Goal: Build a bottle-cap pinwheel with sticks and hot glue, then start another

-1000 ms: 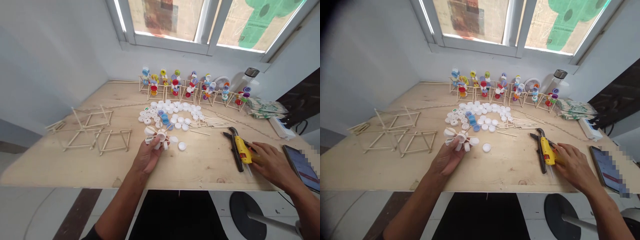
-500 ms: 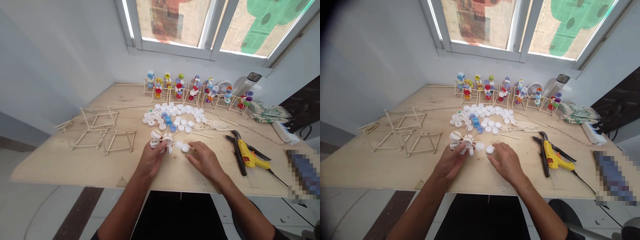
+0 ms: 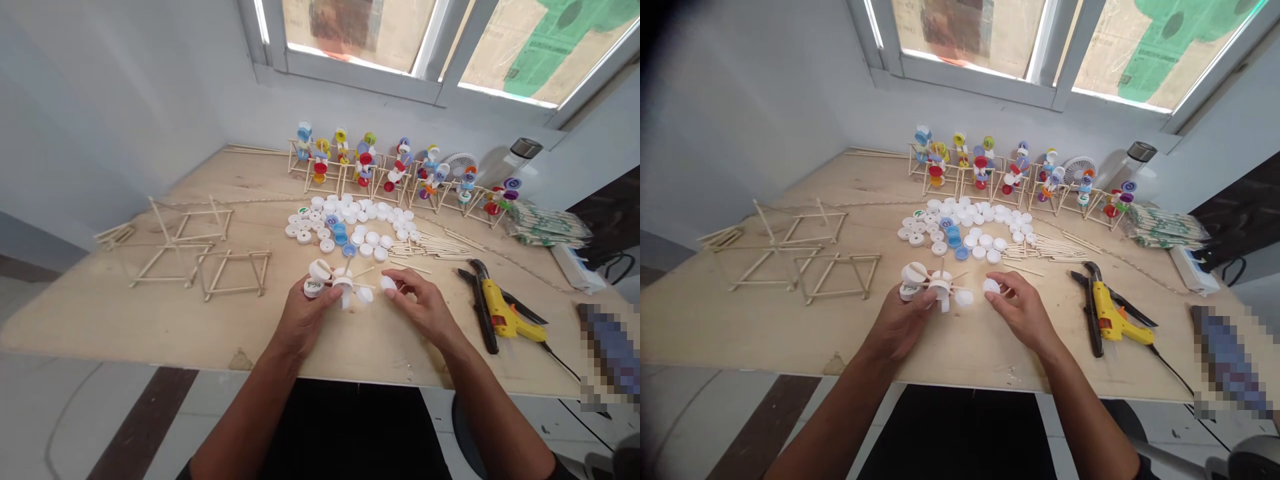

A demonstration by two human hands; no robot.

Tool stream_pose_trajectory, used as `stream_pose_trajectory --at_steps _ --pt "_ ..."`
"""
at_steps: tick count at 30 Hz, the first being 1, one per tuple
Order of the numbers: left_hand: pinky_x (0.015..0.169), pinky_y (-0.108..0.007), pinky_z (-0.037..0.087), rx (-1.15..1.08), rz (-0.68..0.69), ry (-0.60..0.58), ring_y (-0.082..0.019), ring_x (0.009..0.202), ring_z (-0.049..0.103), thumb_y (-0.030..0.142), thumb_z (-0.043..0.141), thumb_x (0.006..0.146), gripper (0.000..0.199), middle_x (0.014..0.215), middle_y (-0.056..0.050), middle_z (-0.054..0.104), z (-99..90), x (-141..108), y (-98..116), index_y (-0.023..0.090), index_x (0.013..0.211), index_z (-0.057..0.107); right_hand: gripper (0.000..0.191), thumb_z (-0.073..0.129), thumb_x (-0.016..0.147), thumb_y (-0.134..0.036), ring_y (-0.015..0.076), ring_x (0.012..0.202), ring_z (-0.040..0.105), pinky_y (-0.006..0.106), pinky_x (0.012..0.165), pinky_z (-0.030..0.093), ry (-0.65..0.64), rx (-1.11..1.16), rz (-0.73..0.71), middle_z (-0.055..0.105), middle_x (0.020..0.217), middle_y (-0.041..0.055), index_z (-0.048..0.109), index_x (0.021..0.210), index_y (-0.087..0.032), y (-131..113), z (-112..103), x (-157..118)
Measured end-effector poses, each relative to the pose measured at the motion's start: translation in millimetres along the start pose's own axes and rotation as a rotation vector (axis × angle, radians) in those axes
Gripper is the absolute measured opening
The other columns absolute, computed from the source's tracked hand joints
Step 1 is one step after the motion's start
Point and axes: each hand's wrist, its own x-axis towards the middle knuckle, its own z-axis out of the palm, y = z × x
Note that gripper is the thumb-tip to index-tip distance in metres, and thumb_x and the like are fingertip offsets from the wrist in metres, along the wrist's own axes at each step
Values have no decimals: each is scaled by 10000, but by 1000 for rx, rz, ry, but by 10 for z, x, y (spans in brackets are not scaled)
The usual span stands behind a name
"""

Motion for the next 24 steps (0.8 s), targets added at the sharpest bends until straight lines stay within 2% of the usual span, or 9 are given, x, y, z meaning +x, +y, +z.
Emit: stream_pose_trajectory --at_steps 5,12,24 --pt "673 -269 456 42 -1 -2 -150 698 584 252 831 514 414 741 -6 640 19 -3 -8 165 871 640 312 577 854 -367 165 870 571 342 806 470 -94 169 -8 624 1073 49 625 1138 -247 -122 -105 3" --pt "666 -259 452 65 11 -33 -147 720 586 244 820 545 386 788 -13 658 8 -8 -28 169 885 652 291 606 837 -338 174 905 563 351 836 456 -97 84 -111 630 1008 45 626 1112 -244 -193 -54 34" --pt "652 -267 470 104 25 -91 -149 698 585 236 806 575 333 744 -6 637 -21 -11 -51 163 859 648 254 595 843 -294 186 926 551 347 837 434 -136 -24 -148 630 934 39 627 1085 -225 -289 -38 76"
